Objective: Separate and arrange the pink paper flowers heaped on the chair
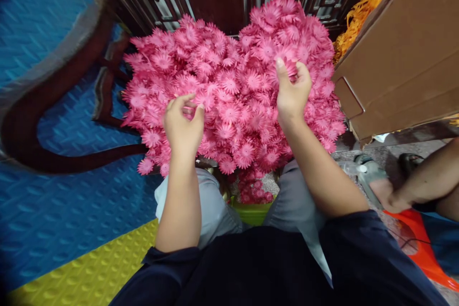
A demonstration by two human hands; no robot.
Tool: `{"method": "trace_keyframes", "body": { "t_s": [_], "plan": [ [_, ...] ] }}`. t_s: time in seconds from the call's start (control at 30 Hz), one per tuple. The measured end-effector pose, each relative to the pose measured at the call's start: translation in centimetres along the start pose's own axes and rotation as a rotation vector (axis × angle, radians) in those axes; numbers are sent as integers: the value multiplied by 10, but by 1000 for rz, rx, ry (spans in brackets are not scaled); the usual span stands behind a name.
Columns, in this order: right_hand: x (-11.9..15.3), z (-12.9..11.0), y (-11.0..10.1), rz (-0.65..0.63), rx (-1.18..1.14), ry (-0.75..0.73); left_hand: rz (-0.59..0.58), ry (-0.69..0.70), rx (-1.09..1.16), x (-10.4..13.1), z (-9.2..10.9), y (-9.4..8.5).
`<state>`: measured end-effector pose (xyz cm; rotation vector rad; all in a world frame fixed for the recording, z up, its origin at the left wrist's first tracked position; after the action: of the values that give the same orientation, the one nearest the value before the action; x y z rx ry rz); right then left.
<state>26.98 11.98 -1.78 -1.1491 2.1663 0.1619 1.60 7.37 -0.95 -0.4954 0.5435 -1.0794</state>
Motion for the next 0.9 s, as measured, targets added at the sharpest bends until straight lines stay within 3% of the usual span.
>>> {"method": "trace_keyframes", "body": {
  "t_s": [0.07,0.17,0.23,0.4,0.5,0.6,0.73,0.9],
  "plan": [
    [3,-11,10,-86,-47,-48,-13,25,97,2,2,4],
    [17,-37,36,-499,-71,-144,-39,49,200,4,6,9],
    [22,-47,41,-631,4,-175,-43,54,229,5,7,11],
    [13,-29,17,-563,352,-66,-45,45,250,6,7,10],
    [11,-10,9,-636,528,67,-62,49,251,6,8,11],
    [12,-7,10,-686,613,111,-82,50,249,6,8,14],
    [9,-16,10,-583,478,92,-103,53,254,7,8,17],
    [6,-23,13,-522,4,103,-114,84,144,11,15,15]
  ]
}}
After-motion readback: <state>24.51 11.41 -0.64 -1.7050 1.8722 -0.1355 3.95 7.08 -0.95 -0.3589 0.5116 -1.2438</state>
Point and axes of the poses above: each hand's wrist, its own x-axis away from the middle knuckle, its own y-axis out of the palm, z = x × y, the point moved 4 cm from there along -x, towards the middle knuckle, and after that the axes turned 8 degrees about -y, right-handed, at the moved point
